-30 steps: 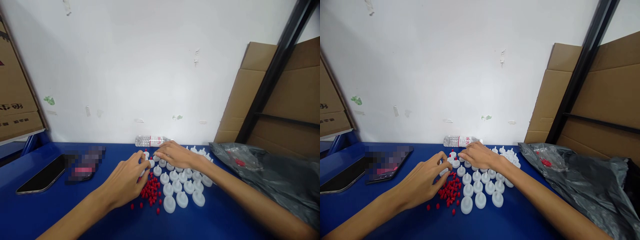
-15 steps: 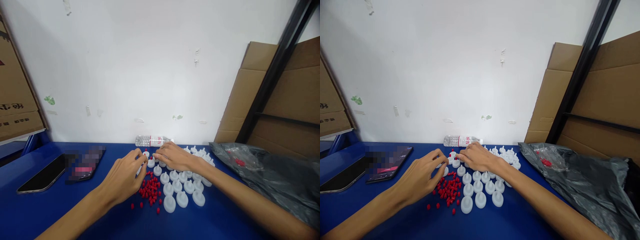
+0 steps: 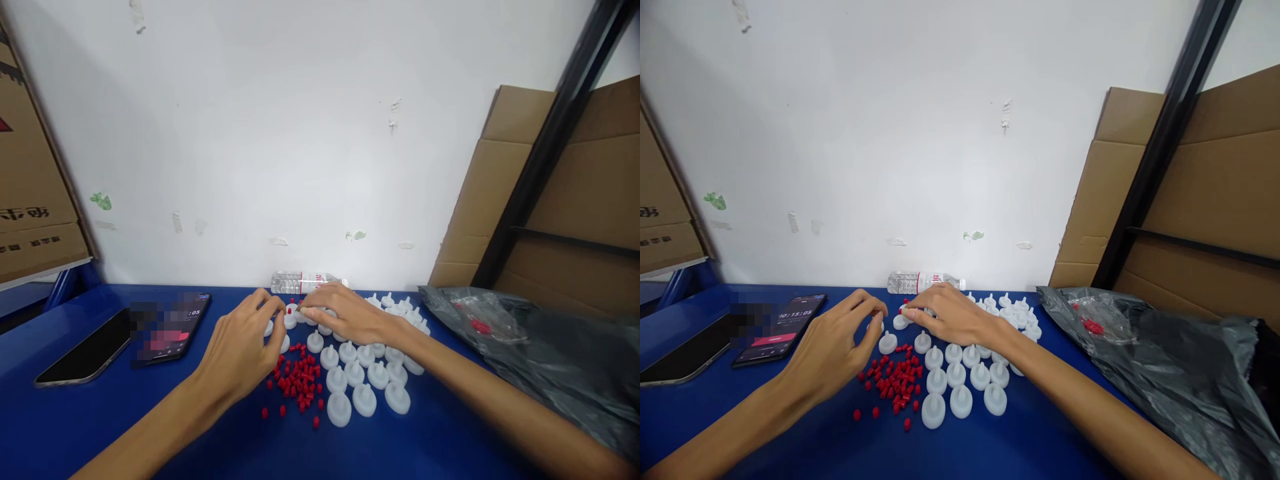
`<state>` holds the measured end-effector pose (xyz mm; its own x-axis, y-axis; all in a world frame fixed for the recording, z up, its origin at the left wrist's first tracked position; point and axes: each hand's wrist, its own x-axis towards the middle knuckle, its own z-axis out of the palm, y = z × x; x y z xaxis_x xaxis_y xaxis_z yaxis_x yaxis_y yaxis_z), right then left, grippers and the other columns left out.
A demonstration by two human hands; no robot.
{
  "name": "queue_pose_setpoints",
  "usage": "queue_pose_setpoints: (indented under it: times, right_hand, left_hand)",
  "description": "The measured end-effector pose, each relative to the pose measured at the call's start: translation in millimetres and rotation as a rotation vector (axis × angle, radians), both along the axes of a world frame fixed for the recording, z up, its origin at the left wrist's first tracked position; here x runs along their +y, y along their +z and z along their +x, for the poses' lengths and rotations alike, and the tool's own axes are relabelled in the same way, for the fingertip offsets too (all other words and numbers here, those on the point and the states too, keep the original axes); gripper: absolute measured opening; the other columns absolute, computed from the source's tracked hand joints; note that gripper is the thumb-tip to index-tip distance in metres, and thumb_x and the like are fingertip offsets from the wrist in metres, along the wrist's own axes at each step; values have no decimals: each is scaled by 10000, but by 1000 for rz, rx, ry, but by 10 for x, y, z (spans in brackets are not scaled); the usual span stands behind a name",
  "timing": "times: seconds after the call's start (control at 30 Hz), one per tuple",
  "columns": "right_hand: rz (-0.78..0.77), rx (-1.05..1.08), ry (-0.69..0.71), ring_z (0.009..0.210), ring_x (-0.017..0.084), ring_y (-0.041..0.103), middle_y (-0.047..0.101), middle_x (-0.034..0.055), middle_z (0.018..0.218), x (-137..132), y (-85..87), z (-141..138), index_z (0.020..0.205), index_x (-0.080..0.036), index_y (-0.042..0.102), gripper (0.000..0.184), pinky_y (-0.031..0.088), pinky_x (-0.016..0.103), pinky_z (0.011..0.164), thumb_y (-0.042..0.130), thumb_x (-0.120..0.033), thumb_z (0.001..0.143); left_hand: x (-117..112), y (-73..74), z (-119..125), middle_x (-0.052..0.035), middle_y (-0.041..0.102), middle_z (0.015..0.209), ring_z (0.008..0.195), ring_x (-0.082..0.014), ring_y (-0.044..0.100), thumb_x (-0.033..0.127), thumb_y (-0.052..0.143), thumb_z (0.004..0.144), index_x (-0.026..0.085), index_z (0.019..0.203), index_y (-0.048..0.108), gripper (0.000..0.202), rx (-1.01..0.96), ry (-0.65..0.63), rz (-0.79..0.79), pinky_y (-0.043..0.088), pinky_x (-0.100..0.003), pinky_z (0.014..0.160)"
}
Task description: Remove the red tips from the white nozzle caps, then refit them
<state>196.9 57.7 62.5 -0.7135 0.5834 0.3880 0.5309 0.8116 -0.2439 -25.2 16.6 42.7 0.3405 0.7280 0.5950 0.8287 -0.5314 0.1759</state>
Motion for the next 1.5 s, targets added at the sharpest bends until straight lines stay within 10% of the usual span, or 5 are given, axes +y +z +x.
queue_pose_setpoints:
  times: [0.2,0.53,0.77,1.07,1.5]
  right_hand:
    - [-12,210,88,923,169,664,735,-5,977,-151,181,-1,966,-233,663,82,468,351,913,661,-307,930]
    - [-116,82,77,818,156,623,674,2,993,-324,212,-88,1065,-250,465,156,465,300,706,596,-259,980]
    - [100,82,91,960,185,606,670,59,1049,-2,60,56,998,-222,562,110,467,327,820,465,-183,1033]
    - [4,-5,76,759,153,617,689,24,836,123,-180,19,887,-188,662,389,457,291,774,370,-350,1087]
    - [47,-102,10,673,157,544,601,5,687,81,-187,-24,754,-184,620,502,410,346,825,333,-427,1085]
  left_hand:
    - [-17,2,15,-3,632,945,657,-163,575,352,397,1029,237,1042,576,213,-44,-3,-40,357,-288,579]
    - [-14,-15,-9,9,569,758,597,-154,491,358,301,1056,216,821,505,342,-13,-159,-119,297,-293,578]
    - [-40,111,9,50,316,543,491,-127,331,500,246,1042,233,625,280,496,-530,-270,-511,305,-266,481]
    - [-43,-99,22,-47,614,983,857,-217,568,237,423,958,215,908,579,166,218,-246,-221,393,-322,667]
    - [66,18,-54,-39,615,899,792,-195,597,207,377,998,199,929,623,256,137,-96,-86,391,-318,648]
